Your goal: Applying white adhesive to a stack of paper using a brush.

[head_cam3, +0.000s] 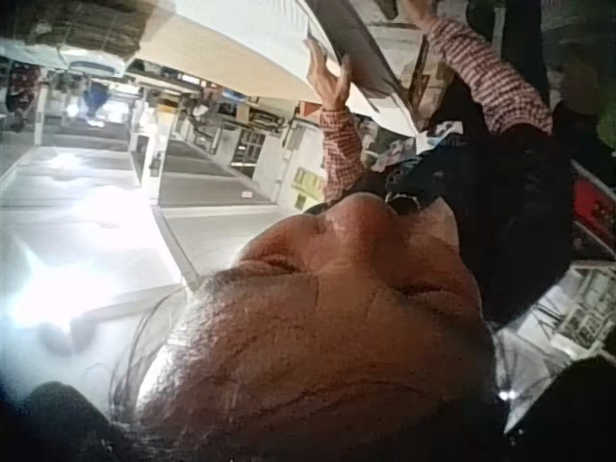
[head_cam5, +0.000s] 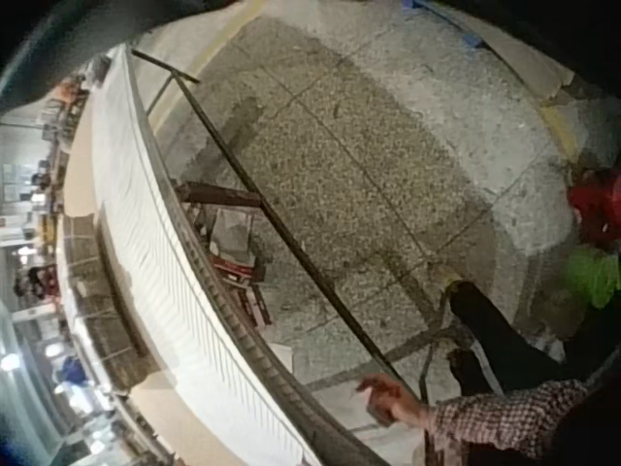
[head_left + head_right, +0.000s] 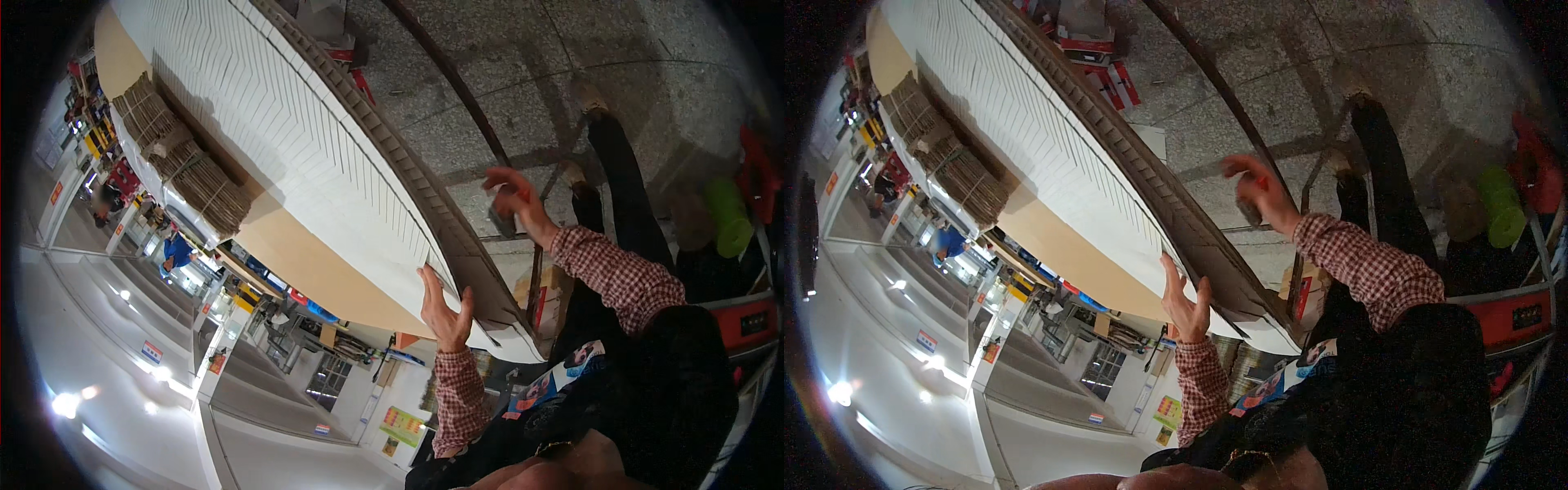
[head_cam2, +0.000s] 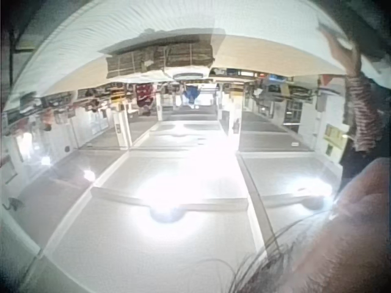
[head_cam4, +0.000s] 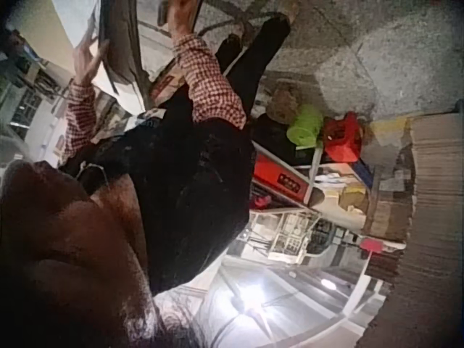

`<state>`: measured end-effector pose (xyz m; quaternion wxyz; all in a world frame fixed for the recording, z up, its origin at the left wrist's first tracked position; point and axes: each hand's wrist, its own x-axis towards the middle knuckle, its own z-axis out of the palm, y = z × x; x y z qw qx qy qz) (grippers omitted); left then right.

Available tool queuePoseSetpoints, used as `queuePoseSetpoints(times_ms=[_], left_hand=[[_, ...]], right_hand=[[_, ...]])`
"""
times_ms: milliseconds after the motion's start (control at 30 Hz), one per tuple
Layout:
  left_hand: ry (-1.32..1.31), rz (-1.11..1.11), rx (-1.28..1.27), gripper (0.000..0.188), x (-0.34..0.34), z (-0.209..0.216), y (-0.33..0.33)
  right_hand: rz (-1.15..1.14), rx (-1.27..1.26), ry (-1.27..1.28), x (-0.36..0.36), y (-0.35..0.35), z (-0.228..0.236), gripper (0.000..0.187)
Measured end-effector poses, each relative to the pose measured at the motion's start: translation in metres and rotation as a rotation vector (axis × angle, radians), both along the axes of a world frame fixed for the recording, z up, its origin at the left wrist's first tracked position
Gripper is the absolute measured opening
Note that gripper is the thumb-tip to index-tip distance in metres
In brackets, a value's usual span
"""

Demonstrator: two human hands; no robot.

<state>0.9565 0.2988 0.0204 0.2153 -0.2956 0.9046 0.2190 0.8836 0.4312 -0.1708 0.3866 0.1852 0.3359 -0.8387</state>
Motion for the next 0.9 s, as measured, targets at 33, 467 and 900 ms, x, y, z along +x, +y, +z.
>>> queuePoseSetpoints(times_ms=[33, 467, 900], left_hand=[[0.009, 0.008, 0.004, 0.078, -0.001, -0.001, 0.002], [-0.105, 0.033, -0.205, 0.073, 0.013, 0.011, 0.016], [-0.177, -0.200, -0.387, 0.057, 0.043, 0.026, 0.025]], right_hand=[[-0.073, 0.074, -0.224, 0.009, 0.004, -0.014, 0.037], [0.352, 0.572, -1.026, 0.140, -0.049, -0.261, 0.094], [0.509, 0.565, -1.111, 0.200, -0.087, -0.291, 0.121]])
